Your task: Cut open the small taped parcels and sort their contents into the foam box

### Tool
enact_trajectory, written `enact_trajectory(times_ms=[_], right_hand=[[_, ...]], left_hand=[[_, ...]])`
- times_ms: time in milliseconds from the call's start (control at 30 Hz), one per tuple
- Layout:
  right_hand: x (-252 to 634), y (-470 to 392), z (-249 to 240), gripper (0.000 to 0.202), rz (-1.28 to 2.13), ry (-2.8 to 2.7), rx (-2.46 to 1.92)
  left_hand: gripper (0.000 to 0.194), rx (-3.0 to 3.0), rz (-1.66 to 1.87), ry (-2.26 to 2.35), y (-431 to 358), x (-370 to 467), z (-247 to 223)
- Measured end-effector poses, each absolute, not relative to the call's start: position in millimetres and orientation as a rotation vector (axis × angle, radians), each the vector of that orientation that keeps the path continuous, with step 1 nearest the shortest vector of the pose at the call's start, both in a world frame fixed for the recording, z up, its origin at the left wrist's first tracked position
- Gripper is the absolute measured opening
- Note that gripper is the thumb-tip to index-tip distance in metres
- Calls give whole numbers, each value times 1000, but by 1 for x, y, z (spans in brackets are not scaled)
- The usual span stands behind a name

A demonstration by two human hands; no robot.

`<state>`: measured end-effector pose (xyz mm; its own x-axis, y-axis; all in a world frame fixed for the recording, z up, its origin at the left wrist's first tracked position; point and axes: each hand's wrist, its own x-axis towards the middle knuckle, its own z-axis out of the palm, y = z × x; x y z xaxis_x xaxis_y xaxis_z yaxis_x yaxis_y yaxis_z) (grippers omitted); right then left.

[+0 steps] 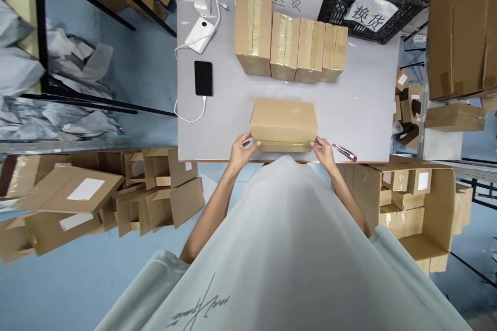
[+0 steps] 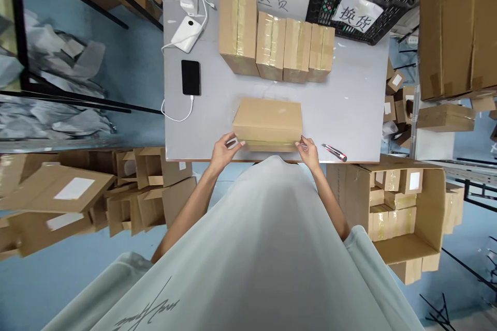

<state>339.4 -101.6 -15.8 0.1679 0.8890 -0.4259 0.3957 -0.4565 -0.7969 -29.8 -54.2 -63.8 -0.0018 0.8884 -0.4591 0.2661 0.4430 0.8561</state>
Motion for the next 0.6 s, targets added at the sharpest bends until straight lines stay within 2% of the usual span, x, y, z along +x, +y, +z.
enact_trajectory(times_ms=[200, 600], right_hand=[[343, -79, 4, 60, 1103, -1357, -2017], [335, -47, -39, 72, 1060, -1113, -2086]], left_hand=[[49, 1117, 775, 1614, -46, -27, -46], [48, 940, 818, 1683, -15, -12, -76]])
